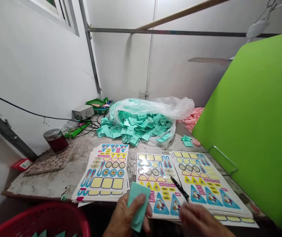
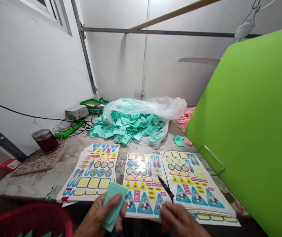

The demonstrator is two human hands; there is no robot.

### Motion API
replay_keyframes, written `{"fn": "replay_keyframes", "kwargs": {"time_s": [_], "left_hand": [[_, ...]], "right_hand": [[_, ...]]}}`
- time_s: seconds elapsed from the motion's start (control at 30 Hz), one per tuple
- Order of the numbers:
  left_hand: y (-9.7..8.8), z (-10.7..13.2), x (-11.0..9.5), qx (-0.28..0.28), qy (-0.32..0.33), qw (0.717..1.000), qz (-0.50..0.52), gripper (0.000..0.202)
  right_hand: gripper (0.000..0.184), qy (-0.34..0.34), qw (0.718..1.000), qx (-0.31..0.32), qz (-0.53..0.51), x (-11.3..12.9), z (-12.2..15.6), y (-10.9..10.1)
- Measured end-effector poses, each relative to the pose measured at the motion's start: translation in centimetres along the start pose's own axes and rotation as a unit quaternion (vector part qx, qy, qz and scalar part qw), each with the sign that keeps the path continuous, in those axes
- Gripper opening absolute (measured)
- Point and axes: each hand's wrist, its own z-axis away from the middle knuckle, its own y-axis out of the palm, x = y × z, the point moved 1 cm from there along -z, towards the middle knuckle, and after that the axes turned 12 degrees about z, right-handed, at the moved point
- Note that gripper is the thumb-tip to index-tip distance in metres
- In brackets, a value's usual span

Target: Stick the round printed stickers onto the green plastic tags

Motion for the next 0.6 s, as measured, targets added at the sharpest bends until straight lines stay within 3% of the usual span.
{"fn": "replay_keyframes", "kwargs": {"time_s": [0.13,0.2,0.3,0.4,0.53,0.6], "left_hand": [[-2.3,1.2,-0.3,-0.105,0.053,0.993,0.009,0.038],[-3.2,1.6,0.1,-0.136,0.063,0.989,0.004,0.039],[-4.0,1.8,0.7,-0.173,0.088,0.981,0.011,0.041],[-4.1,0.7,1.5,-0.162,0.103,0.981,0.005,0.04],[-3.4,-3.2,3.2,-0.158,0.079,0.984,0.007,0.041],[-2.8,-5.8,4.0,-0.165,0.081,0.982,-0.052,0.043]], "right_hand": [[0.042,0.045,0.979,-0.18,0.084,-2.7,-5.0,0.5],[0.036,0.063,0.961,-0.226,0.15,-3.5,-6.8,1.5],[0.028,0.089,0.959,-0.196,0.184,-3.8,-8.1,2.5],[0.027,0.102,0.972,-0.161,0.136,-3.2,-8.5,2.3],[0.029,0.111,0.98,-0.139,0.086,-1.4,-9.5,1.6],[0.029,0.12,0.983,-0.128,0.05,-0.7,-10.3,1.5]]}}
